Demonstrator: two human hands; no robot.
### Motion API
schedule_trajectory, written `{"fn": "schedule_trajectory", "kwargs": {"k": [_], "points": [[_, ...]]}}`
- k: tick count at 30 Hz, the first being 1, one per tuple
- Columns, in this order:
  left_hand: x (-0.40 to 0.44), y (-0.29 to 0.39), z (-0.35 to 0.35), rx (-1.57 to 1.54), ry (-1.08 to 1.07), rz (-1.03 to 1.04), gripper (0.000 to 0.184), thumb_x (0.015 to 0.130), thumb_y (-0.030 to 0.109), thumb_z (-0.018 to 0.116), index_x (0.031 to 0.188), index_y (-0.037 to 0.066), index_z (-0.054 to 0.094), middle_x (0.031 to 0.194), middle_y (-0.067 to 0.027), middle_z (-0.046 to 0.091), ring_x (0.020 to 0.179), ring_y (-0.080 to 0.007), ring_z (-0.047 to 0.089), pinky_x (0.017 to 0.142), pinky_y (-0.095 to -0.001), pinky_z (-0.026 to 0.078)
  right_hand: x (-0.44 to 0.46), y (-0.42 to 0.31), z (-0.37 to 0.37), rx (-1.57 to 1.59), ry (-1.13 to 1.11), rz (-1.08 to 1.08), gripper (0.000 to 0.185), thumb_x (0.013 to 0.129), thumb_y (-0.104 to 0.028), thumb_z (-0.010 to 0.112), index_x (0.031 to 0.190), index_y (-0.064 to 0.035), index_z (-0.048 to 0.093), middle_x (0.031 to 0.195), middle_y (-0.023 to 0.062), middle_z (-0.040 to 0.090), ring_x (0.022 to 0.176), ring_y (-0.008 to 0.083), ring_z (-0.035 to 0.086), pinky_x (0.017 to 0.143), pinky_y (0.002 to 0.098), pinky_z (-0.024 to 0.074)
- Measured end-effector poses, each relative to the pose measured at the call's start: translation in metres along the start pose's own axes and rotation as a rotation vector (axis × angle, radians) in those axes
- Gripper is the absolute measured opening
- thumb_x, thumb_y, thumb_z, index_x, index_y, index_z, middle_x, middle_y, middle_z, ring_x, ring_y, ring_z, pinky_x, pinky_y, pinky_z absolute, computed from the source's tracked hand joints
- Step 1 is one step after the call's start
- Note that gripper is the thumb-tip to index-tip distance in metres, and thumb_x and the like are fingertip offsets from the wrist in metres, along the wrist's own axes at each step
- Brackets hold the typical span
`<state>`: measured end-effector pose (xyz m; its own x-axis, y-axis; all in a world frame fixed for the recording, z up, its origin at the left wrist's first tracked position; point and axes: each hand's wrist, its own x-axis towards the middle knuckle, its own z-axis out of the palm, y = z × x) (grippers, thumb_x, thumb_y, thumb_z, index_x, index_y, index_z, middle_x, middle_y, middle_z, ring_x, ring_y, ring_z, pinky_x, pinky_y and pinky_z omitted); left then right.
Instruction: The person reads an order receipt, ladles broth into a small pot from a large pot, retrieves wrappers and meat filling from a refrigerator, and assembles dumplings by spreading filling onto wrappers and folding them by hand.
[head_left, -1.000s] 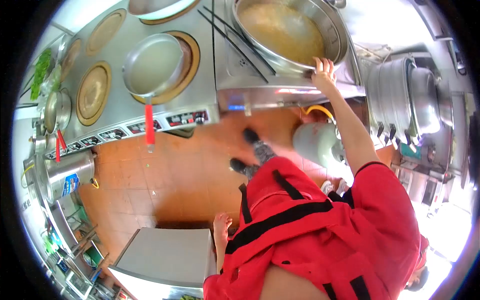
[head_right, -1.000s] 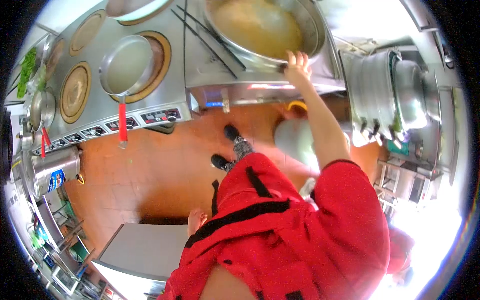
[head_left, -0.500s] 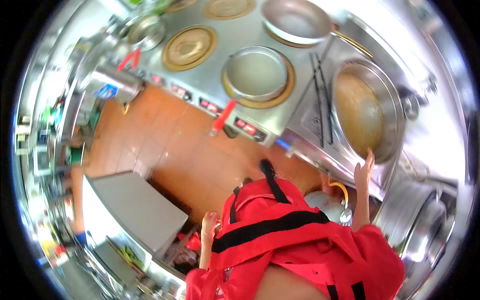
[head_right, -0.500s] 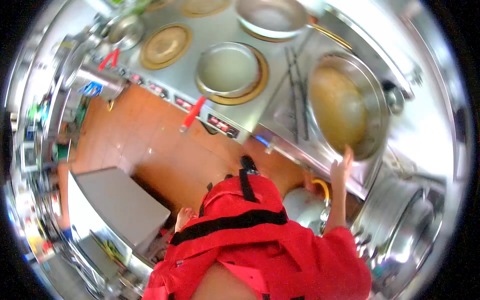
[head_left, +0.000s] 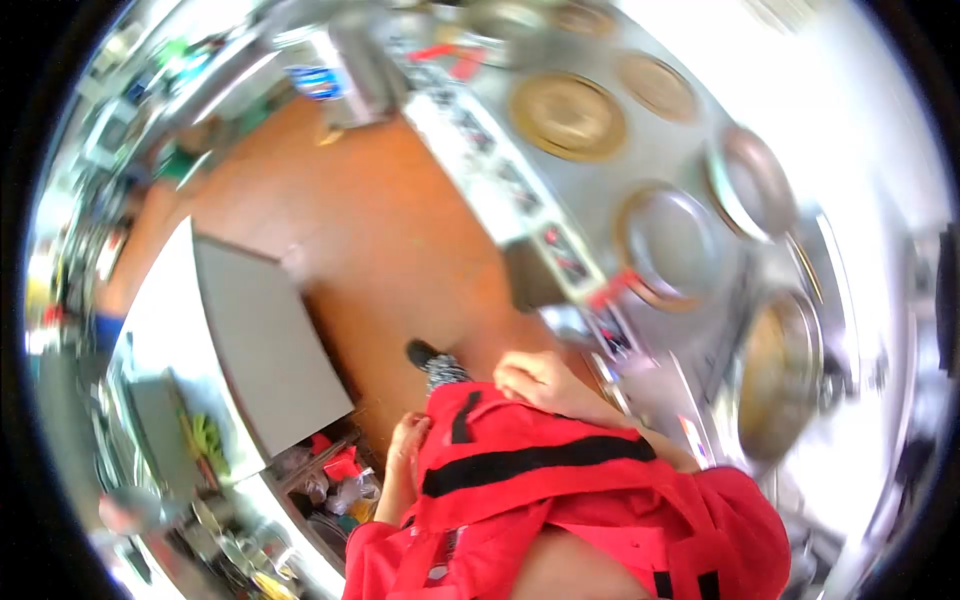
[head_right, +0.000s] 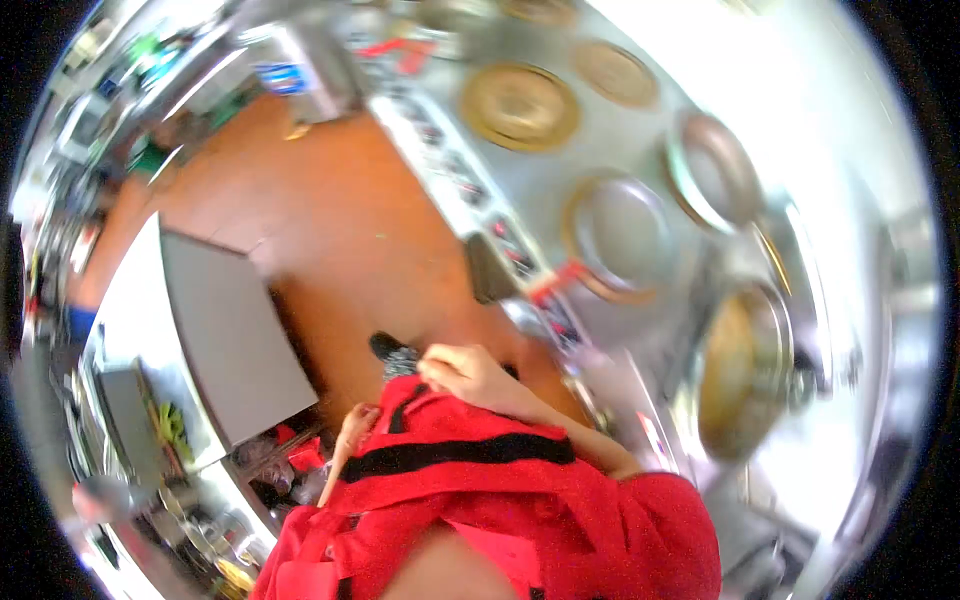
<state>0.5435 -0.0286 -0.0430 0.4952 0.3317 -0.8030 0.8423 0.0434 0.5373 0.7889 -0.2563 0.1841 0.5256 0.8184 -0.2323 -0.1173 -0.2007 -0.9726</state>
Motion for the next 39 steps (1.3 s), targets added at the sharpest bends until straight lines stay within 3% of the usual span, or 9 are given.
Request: {"fn": "schedule_trajectory", "kwargs": {"k": [4,9,16,20,24,28,30,32,39], "points": [[0.08,-0.047,-0.08,-0.048,0.076,0.069,0.036,0.084,0.033,0.064,0.102,0.002,0.064,0.085,-0.0115,0.068,0.077,-0.0175,0.064,0.072,-0.0318,0.052,0.121,0.018,0.05,-0.128,-0.002,0.047,0.016,0.094,-0.015,0.052,0.092,-0.0012,0.06,0.072,0.0043,0.06,0.065,0.0091,0.056,0.06,0.0242,0.0463],[0.041,0.072,-0.214,-0.175,0.173,0.153,0.026,0.089,0.026,0.058,0.1,0.002,0.058,0.079,-0.0062,0.062,0.065,-0.0136,0.058,0.059,-0.0296,0.048,0.235,0.006,0.105,0.058,-0.055,0.066,0.021,0.094,-0.007,0.051,0.115,-0.0028,0.05,0.081,0.0022,0.058,0.071,0.0073,0.053,0.064,0.0202,0.0447],[0.075,0.127,-0.392,-0.511,0.369,0.182,0.029,0.095,0.029,0.049,0.088,0.003,0.06,0.07,-0.0015,0.057,0.061,-0.0095,0.054,0.056,-0.025,0.046,0.462,-0.03,0.184,-0.133,-0.392,0.066,0.013,0.094,-0.007,0.052,0.103,-0.0006,0.059,0.077,0.0024,0.059,0.07,0.0071,0.055,0.065,0.0209,0.0472],[0.104,0.139,-0.477,-0.639,0.703,0.17,0.029,0.094,0.029,0.051,0.085,0.003,0.06,0.069,-0.0034,0.058,0.062,-0.0131,0.053,0.058,-0.0289,0.046,0.606,-0.046,0.198,-0.234,-0.439,0.069,0.016,0.095,-0.011,0.05,0.102,-0.0005,0.06,0.075,0.0017,0.058,0.069,0.0068,0.054,0.064,0.0204,0.0461],[0.152,0.113,-0.557,-0.391,1.12,-0.117,0.029,0.084,0.031,0.064,0.083,0.003,0.059,0.071,-0.0065,0.06,0.065,-0.0159,0.055,0.06,-0.0321,0.046,0.77,-0.063,0.214,-0.241,-0.55,0.079,0.016,0.094,-0.01,0.051,0.102,-0.0004,0.06,0.077,0.002,0.058,0.07,0.0073,0.055,0.064,0.0205,0.0464],[0.176,0.131,-0.617,-0.603,1.091,-0.234,0.032,0.074,0.031,0.072,0.076,0.002,0.057,0.073,-0.015,0.061,0.07,-0.028,0.059,0.065,-0.0387,0.048,0.913,-0.119,0.272,-0.48,-0.712,-0.112,0.015,0.093,-0.008,0.051,0.102,0.0,0.06,0.077,0.0037,0.06,0.07,0.0084,0.057,0.065,0.0226,0.0482],[0.195,0.136,-0.625,-0.256,1.167,-0.297,0.03,0.071,0.028,0.072,0.073,0.004,0.054,0.071,-0.0136,0.057,0.07,-0.0321,0.055,0.065,-0.0411,0.046,0.972,-0.153,0.309,-0.483,-0.77,-0.132,0.015,0.092,-0.006,0.051,0.102,0.0,0.06,0.077,0.0045,0.061,0.07,0.0087,0.057,0.065,0.0234,0.0486],[0.209,0.109,-0.609,-0.338,1.226,-0.273,0.029,0.068,0.025,0.072,0.068,0.006,0.05,0.07,-0.0132,0.053,0.074,-0.0341,0.051,0.067,-0.0425,0.045,1.02,-0.175,0.35,-0.433,-0.845,-0.116,0.015,0.091,-0.006,0.051,0.102,-0.0002,0.06,0.077,0.0044,0.061,0.069,0.0089,0.057,0.065,0.0237,0.0487],[0.197,0.127,-0.635,-0.45,1.112,-0.461,0.029,0.061,0.027,0.074,0.065,0.008,0.052,0.07,-0.0115,0.052,0.076,-0.0302,0.051,0.067,-0.0387,0.044,1.106,-0.186,0.572,-0.528,-1.331,-0.206,0.018,0.088,-0.011,0.057,0.102,-0.0012,0.062,0.084,0.0084,0.066,0.077,0.0132,0.061,0.07,0.026,0.0491]]}}
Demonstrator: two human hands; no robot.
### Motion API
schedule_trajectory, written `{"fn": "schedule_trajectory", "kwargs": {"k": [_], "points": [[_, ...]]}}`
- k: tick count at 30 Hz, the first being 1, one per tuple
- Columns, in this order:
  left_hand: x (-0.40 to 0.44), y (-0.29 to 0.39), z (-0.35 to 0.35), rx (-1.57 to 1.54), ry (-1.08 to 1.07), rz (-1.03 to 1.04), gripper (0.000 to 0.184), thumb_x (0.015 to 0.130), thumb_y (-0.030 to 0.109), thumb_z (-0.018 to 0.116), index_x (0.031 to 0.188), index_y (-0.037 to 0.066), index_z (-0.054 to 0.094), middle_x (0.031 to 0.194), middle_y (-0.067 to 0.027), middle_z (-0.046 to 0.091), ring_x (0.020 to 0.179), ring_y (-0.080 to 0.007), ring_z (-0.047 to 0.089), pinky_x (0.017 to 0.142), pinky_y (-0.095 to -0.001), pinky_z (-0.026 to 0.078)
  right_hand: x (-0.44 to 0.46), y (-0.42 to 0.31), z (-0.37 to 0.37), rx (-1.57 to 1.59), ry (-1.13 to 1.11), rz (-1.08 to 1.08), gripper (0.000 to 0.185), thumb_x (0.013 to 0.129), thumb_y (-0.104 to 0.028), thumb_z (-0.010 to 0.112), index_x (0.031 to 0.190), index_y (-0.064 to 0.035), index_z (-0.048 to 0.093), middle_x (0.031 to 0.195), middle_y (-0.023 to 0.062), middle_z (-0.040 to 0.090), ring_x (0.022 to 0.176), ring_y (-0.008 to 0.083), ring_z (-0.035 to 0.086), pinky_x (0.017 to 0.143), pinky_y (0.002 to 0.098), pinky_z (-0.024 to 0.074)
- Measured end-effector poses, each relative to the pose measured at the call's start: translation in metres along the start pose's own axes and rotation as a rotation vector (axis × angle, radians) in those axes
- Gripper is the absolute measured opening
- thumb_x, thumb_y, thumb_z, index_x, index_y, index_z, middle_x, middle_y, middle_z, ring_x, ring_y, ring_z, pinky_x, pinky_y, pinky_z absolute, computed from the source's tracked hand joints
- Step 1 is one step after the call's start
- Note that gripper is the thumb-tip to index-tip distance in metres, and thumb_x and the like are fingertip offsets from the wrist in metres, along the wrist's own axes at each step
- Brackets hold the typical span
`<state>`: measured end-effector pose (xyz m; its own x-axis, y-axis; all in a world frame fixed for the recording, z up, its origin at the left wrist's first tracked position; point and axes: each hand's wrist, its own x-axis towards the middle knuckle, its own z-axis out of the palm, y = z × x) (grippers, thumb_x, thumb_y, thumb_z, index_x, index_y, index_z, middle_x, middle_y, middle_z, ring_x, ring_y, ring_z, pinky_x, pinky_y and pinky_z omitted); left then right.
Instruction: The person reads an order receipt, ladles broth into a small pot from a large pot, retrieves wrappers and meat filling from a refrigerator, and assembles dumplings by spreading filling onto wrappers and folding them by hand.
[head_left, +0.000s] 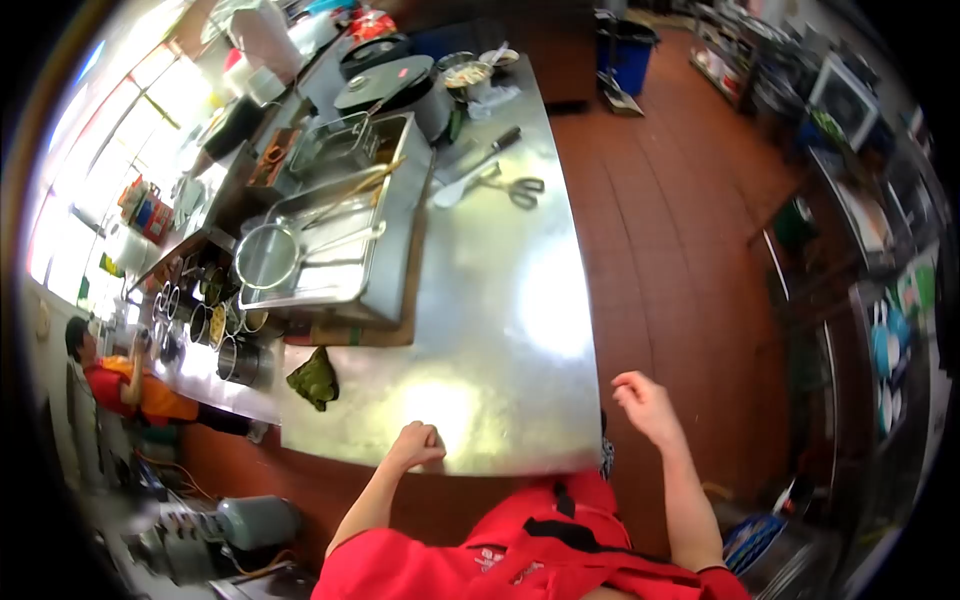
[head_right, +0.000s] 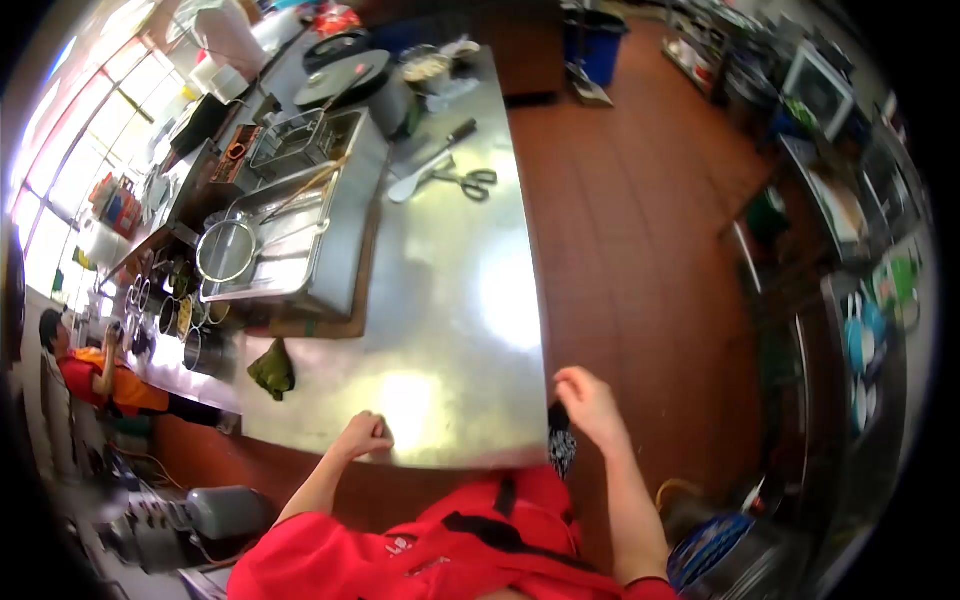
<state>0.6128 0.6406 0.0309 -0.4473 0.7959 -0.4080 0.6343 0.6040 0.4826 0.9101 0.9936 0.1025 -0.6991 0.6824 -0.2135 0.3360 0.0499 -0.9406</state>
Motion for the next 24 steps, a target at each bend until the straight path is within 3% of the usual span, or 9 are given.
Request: {"fn": "schedule_trajectory", "kwargs": {"k": [3,5,10,14,20,21,22,23,24], "points": [[0.008,0.006,-0.001,-0.028,0.056,-0.089,0.031,0.059,0.029,0.076,0.062,0.008,0.054,0.066,-0.0101,0.051,0.074,-0.029,0.052,0.066,-0.0377,0.045,0.08,-0.005,0.002,-0.278,-0.169,-0.189,0.02,0.088,-0.014,0.057,0.103,-0.0018,0.061,0.095,0.015,0.066,0.087,0.0257,0.064,0.077,0.0328,0.0497],[0.013,0.007,-0.002,-0.054,-0.014,-0.158,0.034,0.058,0.031,0.078,0.06,0.008,0.054,0.067,-0.0106,0.053,0.073,-0.029,0.053,0.065,-0.0379,0.046,0.117,-0.008,-0.006,-0.296,-0.291,-0.078,0.021,0.088,-0.015,0.056,0.103,-0.0018,0.061,0.099,0.0168,0.065,0.092,0.0305,0.063,0.08,0.0352,0.0494],[0.016,0.051,0.006,0.096,0.137,-0.423,0.035,0.069,0.032,0.076,0.073,0.004,0.054,0.085,-0.0195,0.054,0.088,-0.0355,0.052,0.074,-0.0398,0.046,0.212,-0.007,-0.012,-0.26,-0.505,-0.065,0.022,0.088,-0.016,0.055,0.102,-0.0011,0.062,0.093,0.0159,0.066,0.086,0.0246,0.065,0.078,0.0327,0.0499],[0.01,0.069,0.032,-0.226,0.372,-0.607,0.034,0.072,0.02,0.075,0.079,0.003,0.046,0.08,-0.0155,0.049,0.081,-0.0333,0.051,0.069,-0.0406,0.044,0.319,-0.039,0.017,-0.476,-0.602,-0.257,0.028,0.091,-0.023,0.05,0.103,-0.001,0.063,0.1,0.0204,0.064,0.095,0.0345,0.061,0.082,0.0389,0.0473],[0.0,0.23,0.121,-0.722,0.581,-0.972,0.029,0.079,0.017,0.069,0.089,0.003,0.047,0.072,-0.0104,0.053,0.066,-0.0228,0.053,0.063,-0.0355,0.046,0.494,-0.046,0.077,-0.665,-0.641,-0.717,0.025,0.088,-0.022,0.049,0.093,-0.0032,0.064,0.09,0.0186,0.063,0.086,0.037,0.059,0.076,0.0452,0.0458],[0.005,0.268,0.146,-0.824,0.627,-1.049,0.024,0.081,0.016,0.067,0.086,0.004,0.047,0.074,-0.0068,0.055,0.068,-0.0161,0.051,0.063,-0.0317,0.045,0.516,-0.055,0.079,-0.695,-0.604,-0.787,0.024,0.088,-0.022,0.049,0.093,-0.0037,0.064,0.089,0.018,0.062,0.084,0.0369,0.059,0.074,0.0463,0.0453],[0.006,0.295,0.203,-0.885,0.725,-1.058,0.023,0.08,0.016,0.068,0.084,0.004,0.049,0.074,-0.0053,0.056,0.069,-0.0147,0.052,0.064,-0.0302,0.045,0.543,-0.064,0.083,-0.722,-0.565,-0.862,0.023,0.087,-0.022,0.049,0.092,-0.0042,0.063,0.088,0.0175,0.062,0.083,0.0369,0.059,0.072,0.0473,0.0449],[0.015,0.326,0.252,-0.965,0.63,-1.24,0.021,0.084,0.021,0.066,0.085,0.004,0.053,0.078,-0.0049,0.059,0.07,-0.0175,0.055,0.066,-0.0322,0.047,0.566,-0.064,0.085,-0.804,-0.597,-0.951,0.02,0.085,-0.019,0.052,0.095,-0.0056,0.063,0.09,0.0156,0.061,0.082,0.0369,0.058,0.071,0.0482,0.0433],[0.055,0.385,0.268,-1.036,0.92,-1.161,0.023,0.087,0.025,0.064,0.078,0.01,0.049,0.065,0.0006,0.045,0.061,-0.0102,0.039,0.053,-0.0287,0.038,0.581,-0.054,0.083,-0.686,-0.563,-1.045,0.017,0.084,-0.016,0.054,0.096,-0.0065,0.062,0.093,0.0134,0.06,0.085,0.0351,0.057,0.072,0.0463,0.0425]]}}
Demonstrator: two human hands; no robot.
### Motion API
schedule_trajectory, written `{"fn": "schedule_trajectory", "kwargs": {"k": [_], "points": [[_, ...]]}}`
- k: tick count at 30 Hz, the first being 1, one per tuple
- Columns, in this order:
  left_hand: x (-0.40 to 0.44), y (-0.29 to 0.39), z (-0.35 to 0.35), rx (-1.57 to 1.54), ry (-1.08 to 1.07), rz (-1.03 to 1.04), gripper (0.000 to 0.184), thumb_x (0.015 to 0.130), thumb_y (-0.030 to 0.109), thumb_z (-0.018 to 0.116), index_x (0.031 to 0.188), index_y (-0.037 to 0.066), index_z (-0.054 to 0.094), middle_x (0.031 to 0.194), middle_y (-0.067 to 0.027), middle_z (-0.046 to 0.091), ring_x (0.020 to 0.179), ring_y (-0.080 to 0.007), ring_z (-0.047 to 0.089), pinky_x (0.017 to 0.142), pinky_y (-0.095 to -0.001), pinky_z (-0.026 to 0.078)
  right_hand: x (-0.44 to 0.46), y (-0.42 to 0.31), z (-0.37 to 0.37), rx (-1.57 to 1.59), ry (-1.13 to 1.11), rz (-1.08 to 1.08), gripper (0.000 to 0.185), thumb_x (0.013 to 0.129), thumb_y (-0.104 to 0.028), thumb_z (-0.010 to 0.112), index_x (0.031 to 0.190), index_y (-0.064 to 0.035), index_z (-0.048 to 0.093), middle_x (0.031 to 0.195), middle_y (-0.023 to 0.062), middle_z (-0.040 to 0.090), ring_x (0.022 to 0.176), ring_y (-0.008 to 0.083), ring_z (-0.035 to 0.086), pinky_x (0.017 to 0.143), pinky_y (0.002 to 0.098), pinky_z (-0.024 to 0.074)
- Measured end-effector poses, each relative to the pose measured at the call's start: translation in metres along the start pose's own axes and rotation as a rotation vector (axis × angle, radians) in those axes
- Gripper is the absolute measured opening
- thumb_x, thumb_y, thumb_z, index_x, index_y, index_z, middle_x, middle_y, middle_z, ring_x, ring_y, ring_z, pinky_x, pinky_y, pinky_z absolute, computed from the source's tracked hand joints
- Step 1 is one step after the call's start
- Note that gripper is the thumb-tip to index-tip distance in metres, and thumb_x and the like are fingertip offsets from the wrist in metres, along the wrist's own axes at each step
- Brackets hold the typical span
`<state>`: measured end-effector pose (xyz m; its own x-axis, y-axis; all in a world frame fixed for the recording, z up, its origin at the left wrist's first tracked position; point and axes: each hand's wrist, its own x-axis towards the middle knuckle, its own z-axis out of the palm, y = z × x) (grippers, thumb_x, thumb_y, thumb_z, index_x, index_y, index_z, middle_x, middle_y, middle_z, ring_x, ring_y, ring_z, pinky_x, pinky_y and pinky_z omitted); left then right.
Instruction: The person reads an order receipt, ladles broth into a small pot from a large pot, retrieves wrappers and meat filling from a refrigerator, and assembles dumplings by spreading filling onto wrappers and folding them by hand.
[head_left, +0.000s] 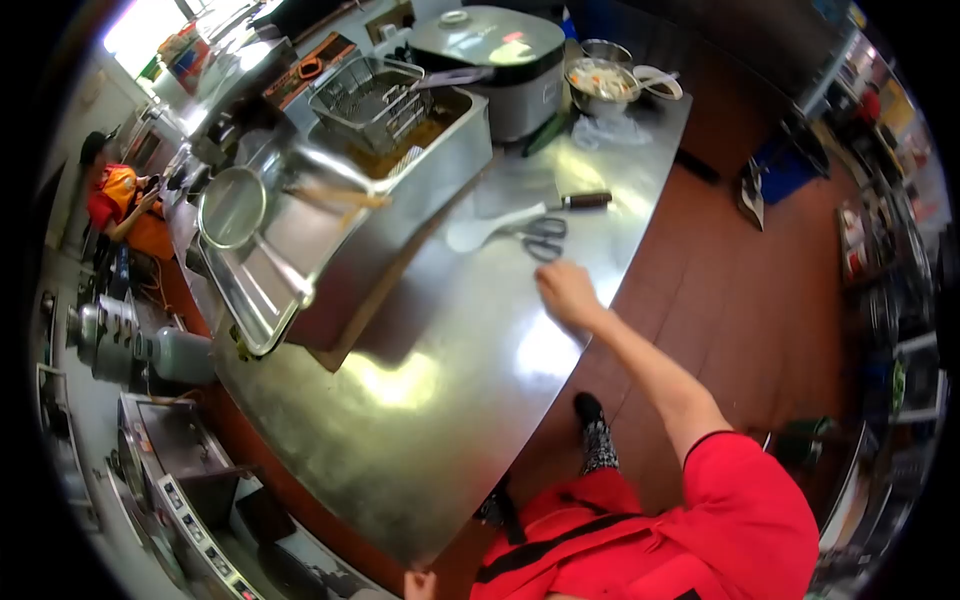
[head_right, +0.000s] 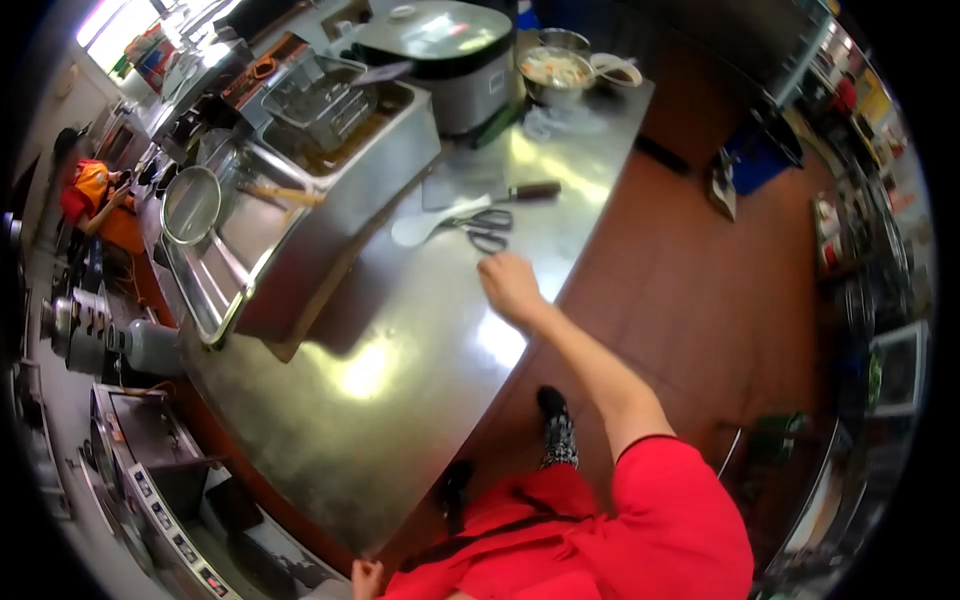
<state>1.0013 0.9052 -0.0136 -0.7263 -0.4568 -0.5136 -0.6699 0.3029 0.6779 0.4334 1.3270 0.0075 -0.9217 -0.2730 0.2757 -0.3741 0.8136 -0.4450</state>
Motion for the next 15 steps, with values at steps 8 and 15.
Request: {"fn": "schedule_trajectory", "kwargs": {"k": [8,15], "points": [[0.065,0.144,0.293,-0.815,-0.379,-0.149,0.034,0.091,0.012,0.055,0.123,0.002,0.049,0.12,-0.0132,0.054,0.11,-0.0255,0.053,0.094,-0.0407,0.044,-0.001,0.031,-0.004,0.177,0.077,-0.253,0.025,0.074,-0.002,0.058,0.097,-0.0114,0.061,0.1,0.0032,0.057,0.095,0.0259,0.053,0.078,0.0395,0.0381],[0.173,0.236,0.395,-1.955,0.158,-0.683,0.029,0.086,0.018,0.066,0.11,0.005,0.058,0.107,-0.0113,0.061,0.104,-0.0253,0.057,0.091,-0.0417,0.052,-0.003,0.025,-0.013,0.142,0.007,-0.291,0.026,0.079,-0.004,0.055,0.104,-0.0113,0.06,0.11,0.0073,0.056,0.103,0.0277,0.05,0.086,0.0407,0.0349]]}}
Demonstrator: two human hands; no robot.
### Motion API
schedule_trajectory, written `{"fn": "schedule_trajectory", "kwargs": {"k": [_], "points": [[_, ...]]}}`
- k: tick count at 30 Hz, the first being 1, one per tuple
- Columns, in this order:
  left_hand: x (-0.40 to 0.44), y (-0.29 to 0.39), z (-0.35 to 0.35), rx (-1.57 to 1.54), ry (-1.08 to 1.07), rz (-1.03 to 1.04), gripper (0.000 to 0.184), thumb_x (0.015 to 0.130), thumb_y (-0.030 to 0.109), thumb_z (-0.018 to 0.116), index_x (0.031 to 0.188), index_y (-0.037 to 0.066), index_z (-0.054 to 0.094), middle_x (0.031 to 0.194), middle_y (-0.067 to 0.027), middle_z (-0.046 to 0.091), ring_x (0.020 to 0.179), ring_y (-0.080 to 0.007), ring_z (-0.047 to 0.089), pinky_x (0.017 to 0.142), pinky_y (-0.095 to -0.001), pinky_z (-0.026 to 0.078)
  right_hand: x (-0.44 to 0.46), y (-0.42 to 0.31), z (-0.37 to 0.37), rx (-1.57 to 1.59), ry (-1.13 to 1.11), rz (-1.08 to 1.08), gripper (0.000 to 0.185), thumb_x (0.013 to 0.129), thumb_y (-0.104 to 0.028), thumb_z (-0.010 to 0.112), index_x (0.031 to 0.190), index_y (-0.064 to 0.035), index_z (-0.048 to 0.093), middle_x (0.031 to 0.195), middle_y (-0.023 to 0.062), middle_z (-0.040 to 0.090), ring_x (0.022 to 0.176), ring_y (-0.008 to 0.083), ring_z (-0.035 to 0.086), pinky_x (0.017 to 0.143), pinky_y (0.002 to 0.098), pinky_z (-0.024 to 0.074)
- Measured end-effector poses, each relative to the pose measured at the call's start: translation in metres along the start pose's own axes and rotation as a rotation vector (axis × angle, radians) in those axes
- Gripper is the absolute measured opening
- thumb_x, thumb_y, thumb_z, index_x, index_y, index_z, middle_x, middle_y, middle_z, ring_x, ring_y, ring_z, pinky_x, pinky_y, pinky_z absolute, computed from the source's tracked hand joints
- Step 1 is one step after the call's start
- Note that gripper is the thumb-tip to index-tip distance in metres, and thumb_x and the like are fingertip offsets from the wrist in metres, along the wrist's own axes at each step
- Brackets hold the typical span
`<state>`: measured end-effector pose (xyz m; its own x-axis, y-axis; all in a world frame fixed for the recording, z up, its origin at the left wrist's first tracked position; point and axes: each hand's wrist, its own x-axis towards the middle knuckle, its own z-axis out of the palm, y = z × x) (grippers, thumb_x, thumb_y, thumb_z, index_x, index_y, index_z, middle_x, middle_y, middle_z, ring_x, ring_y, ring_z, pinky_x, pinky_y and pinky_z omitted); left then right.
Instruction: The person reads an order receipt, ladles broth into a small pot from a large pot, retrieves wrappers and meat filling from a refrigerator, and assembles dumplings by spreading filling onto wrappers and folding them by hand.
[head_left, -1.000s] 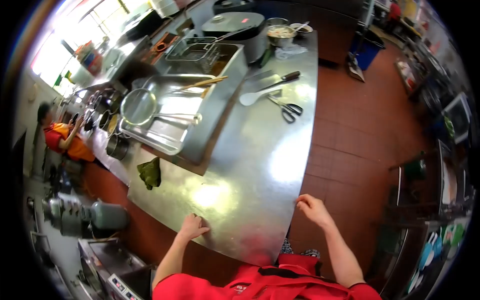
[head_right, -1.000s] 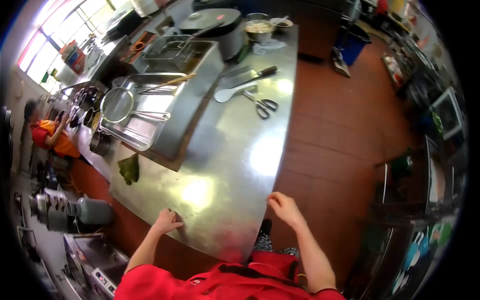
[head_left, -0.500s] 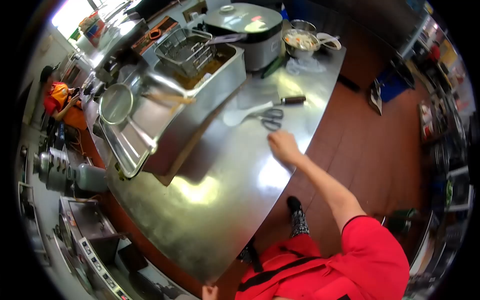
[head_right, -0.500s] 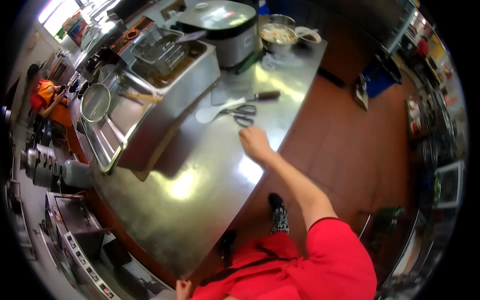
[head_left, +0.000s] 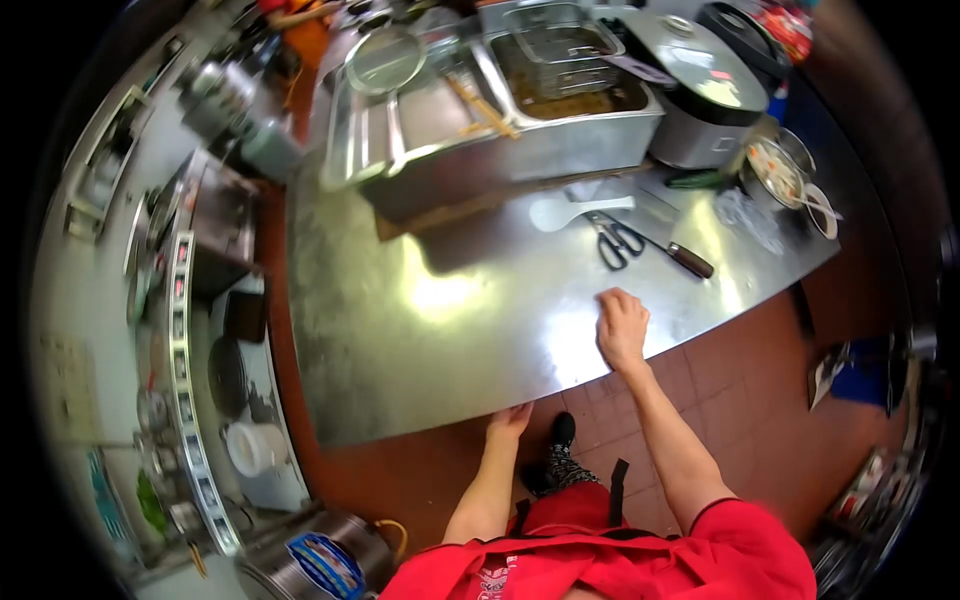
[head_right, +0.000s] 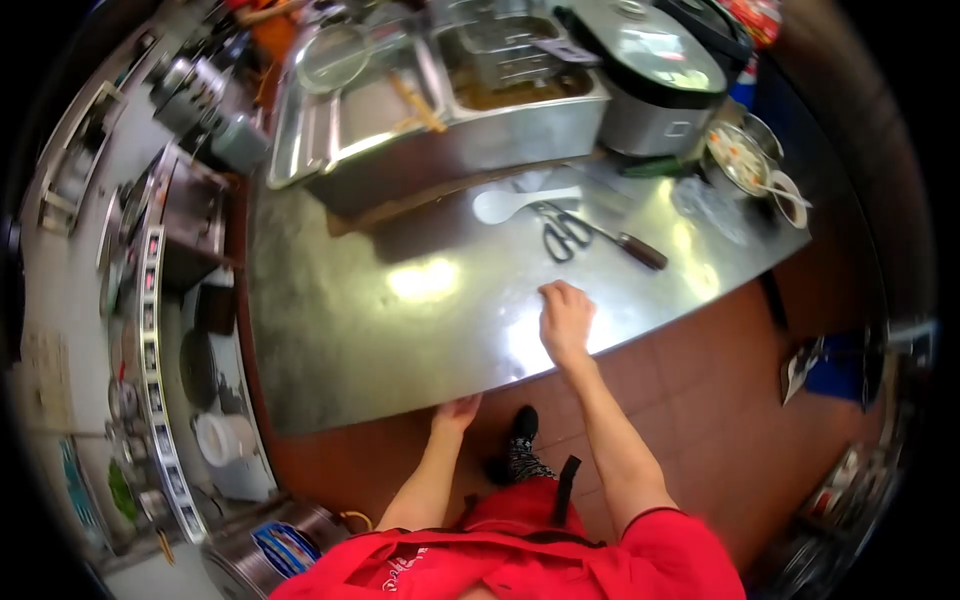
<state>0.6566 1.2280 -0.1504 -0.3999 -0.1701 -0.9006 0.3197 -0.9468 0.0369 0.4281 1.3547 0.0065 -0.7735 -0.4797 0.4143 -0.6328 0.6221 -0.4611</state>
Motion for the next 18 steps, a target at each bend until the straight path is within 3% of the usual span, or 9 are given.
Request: {"fn": "schedule_trajectory", "kwargs": {"k": [2,4,6,8,10,12,14,16,18], "points": [[0.0,-0.015,0.003,-0.005,-0.045,0.035,0.027,0.082,0.019,0.07,0.105,0.006,0.061,0.1,-0.0096,0.064,0.098,-0.024,0.06,0.081,-0.0415,0.056,-0.002,0.002,0.004,-0.026,0.004,-0.026,0.024,0.082,-0.006,0.054,0.104,-0.0118,0.06,0.111,0.0073,0.056,0.105,0.0281,0.05,0.087,0.0416,0.0348],[0.015,-0.027,-0.006,-0.067,-0.236,0.012,0.024,0.09,0.02,0.06,0.11,0.008,0.057,0.108,-0.0093,0.06,0.101,-0.0256,0.057,0.086,-0.0416,0.053,-0.003,0.003,0.01,-0.049,0.003,-0.053,0.029,0.077,-0.006,0.053,0.104,-0.0112,0.06,0.112,0.0091,0.057,0.105,0.0303,0.051,0.088,0.0449,0.0357],[-0.017,-0.046,0.015,-0.112,-0.114,0.051,0.02,0.089,0.019,0.06,0.105,0.008,0.058,0.1,-0.0085,0.062,0.095,-0.0246,0.059,0.085,-0.0434,0.053,-0.006,0.002,0.008,-0.091,-0.081,-0.024,0.028,0.081,-0.008,0.051,0.107,-0.0128,0.059,0.114,0.0095,0.056,0.108,0.0304,0.05,0.088,0.0449,0.0351],[0.006,-0.047,0.001,-0.262,-0.104,0.042,0.016,0.082,0.005,0.062,0.098,0.004,0.061,0.092,-0.0104,0.064,0.082,-0.0249,0.06,0.087,-0.0524,0.051,-0.008,0.0,0.01,-0.072,-0.044,-0.069,0.027,0.082,-0.009,0.05,0.107,-0.0133,0.059,0.115,0.0091,0.056,0.109,0.0306,0.05,0.089,0.0451,0.0347],[0.019,-0.052,-0.018,-0.252,-0.169,0.163,0.015,0.082,0.003,0.06,0.097,0.002,0.059,0.09,-0.0108,0.062,0.083,-0.0249,0.059,0.088,-0.0532,0.05,-0.013,0.002,0.015,-0.06,-0.044,-0.112,0.027,0.083,-0.009,0.051,0.108,-0.0131,0.059,0.115,0.0096,0.056,0.109,0.0307,0.05,0.088,0.046,0.035],[0.027,-0.059,-0.036,-0.216,-0.128,0.118,0.018,0.082,0.002,0.06,0.101,0.004,0.06,0.094,-0.0109,0.062,0.081,-0.025,0.06,0.087,-0.0487,0.05,-0.013,0.011,0.021,-0.001,-0.012,-0.213,0.024,0.082,-0.005,0.05,0.103,-0.009,0.061,0.108,0.0119,0.058,0.101,0.0328,0.054,0.086,0.0437,0.0415],[-0.024,-0.086,-0.1,-0.063,-0.017,0.11,0.02,0.084,0.004,0.06,0.104,0.005,0.06,0.096,-0.0107,0.062,0.082,-0.0251,0.061,0.085,-0.0452,0.05,-0.014,0.004,0.01,0.08,-0.053,-0.251,0.023,0.081,-0.003,0.051,0.101,-0.007,0.062,0.104,0.0126,0.06,0.097,0.0326,0.056,0.085,0.0408,0.0445],[-0.065,-0.1,-0.199,-0.01,-0.065,0.259,0.023,0.088,0.009,0.057,0.111,0.006,0.059,0.102,-0.0105,0.063,0.09,-0.0248,0.061,0.081,-0.0419,0.05,-0.022,0.01,0.012,0.149,-0.053,-0.276,0.024,0.08,-0.002,0.052,0.102,-0.0067,0.062,0.102,0.013,0.061,0.096,0.0312,0.058,0.084,0.0396,0.046],[-0.123,-0.091,-0.281,0.095,0.326,0.275,0.028,0.094,0.014,0.047,0.118,0.005,0.057,0.105,-0.0119,0.062,0.092,-0.0258,0.061,0.073,-0.0412,0.052,-0.016,0.028,0.015,0.133,-0.055,-0.315,0.022,0.085,-0.006,0.054,0.105,-0.0057,0.061,0.102,0.0112,0.062,0.094,0.0257,0.059,0.081,0.035,0.0471]]}}
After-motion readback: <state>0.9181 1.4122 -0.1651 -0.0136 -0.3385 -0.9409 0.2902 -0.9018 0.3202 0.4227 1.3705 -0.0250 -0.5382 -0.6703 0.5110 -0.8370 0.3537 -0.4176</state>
